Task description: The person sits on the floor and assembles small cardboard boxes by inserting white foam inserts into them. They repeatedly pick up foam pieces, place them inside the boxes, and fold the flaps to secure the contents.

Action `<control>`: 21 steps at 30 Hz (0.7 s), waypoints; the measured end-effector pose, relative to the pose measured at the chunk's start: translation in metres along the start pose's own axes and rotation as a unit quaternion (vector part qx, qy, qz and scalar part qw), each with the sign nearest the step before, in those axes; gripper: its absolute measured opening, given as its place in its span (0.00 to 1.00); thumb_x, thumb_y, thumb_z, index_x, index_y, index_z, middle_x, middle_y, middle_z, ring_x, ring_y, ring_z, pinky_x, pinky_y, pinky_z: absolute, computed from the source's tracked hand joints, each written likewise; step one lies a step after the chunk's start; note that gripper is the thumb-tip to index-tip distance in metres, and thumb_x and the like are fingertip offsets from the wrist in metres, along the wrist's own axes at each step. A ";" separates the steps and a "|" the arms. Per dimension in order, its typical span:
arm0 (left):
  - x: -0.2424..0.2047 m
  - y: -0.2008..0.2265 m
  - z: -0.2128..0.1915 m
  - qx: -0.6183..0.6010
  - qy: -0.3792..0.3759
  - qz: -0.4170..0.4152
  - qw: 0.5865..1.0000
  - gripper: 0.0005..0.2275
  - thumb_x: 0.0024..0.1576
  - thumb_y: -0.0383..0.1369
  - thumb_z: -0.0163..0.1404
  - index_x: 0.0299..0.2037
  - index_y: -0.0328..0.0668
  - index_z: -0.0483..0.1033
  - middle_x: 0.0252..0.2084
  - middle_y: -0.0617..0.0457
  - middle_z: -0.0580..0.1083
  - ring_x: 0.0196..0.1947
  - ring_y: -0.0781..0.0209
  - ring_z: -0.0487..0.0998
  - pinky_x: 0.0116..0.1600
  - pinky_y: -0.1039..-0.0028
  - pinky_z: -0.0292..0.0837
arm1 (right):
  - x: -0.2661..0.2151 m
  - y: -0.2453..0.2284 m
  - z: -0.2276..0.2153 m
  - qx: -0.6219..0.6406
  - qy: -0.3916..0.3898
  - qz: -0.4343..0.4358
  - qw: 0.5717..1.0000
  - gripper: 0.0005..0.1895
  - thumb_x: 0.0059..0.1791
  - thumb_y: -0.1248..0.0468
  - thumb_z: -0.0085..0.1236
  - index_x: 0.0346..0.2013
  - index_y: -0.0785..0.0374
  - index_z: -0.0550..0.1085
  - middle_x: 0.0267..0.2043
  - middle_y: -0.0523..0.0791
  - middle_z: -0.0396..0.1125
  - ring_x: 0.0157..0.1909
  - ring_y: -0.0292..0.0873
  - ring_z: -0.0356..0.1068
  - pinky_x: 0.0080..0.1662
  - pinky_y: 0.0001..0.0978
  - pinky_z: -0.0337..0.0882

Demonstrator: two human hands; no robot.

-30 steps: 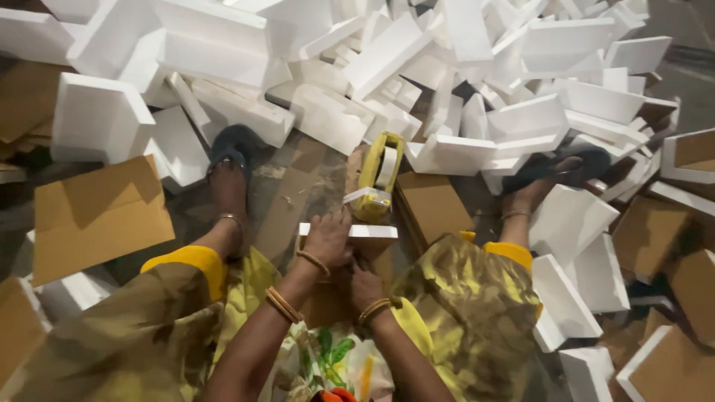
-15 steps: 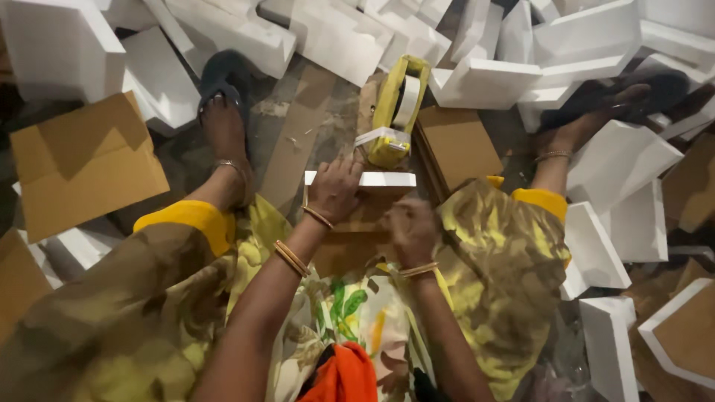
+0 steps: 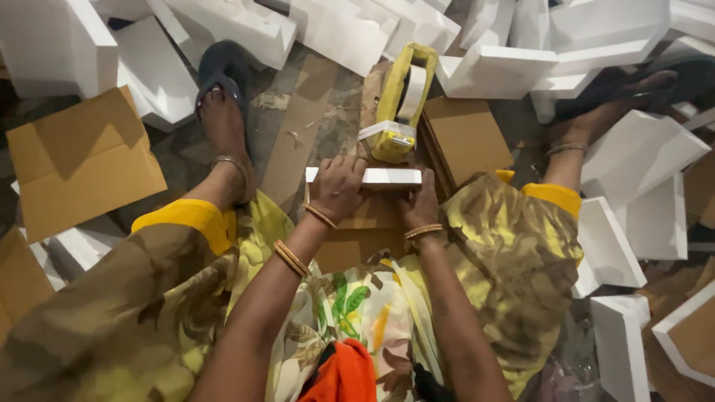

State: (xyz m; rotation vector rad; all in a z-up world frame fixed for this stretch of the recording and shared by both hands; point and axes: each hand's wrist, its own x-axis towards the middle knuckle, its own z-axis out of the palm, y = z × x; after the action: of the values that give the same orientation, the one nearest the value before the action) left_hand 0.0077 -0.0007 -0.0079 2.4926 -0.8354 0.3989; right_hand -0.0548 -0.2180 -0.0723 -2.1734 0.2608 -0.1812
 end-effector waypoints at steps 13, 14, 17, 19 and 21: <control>0.009 0.004 -0.009 0.036 -0.087 0.043 0.995 0.23 0.43 0.42 0.61 0.47 0.44 0.72 0.44 0.48 0.72 0.47 0.50 0.74 0.50 0.59 0.65 | -0.025 0.005 0.010 0.058 0.094 -0.006 0.994 0.37 0.40 0.66 0.68 0.62 0.60 0.62 0.55 0.53 0.68 0.52 0.53 0.74 0.50 0.41 0.77; 0.011 0.001 -0.010 0.013 -0.093 0.040 0.995 0.22 0.42 0.42 0.61 0.46 0.44 0.73 0.45 0.48 0.73 0.48 0.50 0.74 0.50 0.59 0.65 | -0.023 0.005 0.009 0.021 0.096 -0.020 0.995 0.36 0.42 0.66 0.68 0.62 0.60 0.63 0.54 0.53 0.68 0.52 0.55 0.74 0.50 0.43 0.76; 0.006 -0.015 -0.015 -0.033 -0.118 0.000 0.993 0.20 0.43 0.38 0.62 0.44 0.44 0.74 0.46 0.48 0.74 0.49 0.49 0.74 0.52 0.58 0.66 | -0.029 0.007 0.004 -0.053 0.096 -0.043 0.993 0.32 0.45 0.66 0.67 0.62 0.60 0.64 0.53 0.55 0.70 0.52 0.58 0.73 0.50 0.46 0.74; 0.002 -0.034 -0.022 -0.023 -0.135 -0.061 0.989 0.17 0.46 0.31 0.61 0.46 0.45 0.75 0.46 0.48 0.75 0.48 0.47 0.75 0.54 0.60 0.70 | -0.029 0.004 0.003 -0.048 0.093 -0.044 0.993 0.29 0.47 0.64 0.64 0.61 0.58 0.65 0.52 0.54 0.71 0.52 0.57 0.75 0.49 0.46 0.75; -0.007 -0.049 -0.031 -0.125 -0.126 -0.134 0.975 0.18 0.45 0.29 0.60 0.47 0.45 0.75 0.45 0.48 0.77 0.48 0.46 0.77 0.53 0.61 0.72 | -0.027 -0.002 0.002 -0.046 0.095 -0.054 0.993 0.31 0.46 0.63 0.66 0.61 0.60 0.64 0.51 0.55 0.71 0.51 0.58 0.74 0.49 0.46 0.75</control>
State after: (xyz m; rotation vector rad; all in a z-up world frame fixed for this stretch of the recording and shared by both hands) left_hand 0.0289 0.0531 -0.0018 2.4014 -0.5851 -0.1111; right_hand -0.0805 -0.2086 -0.0725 -2.2660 0.2643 -0.4455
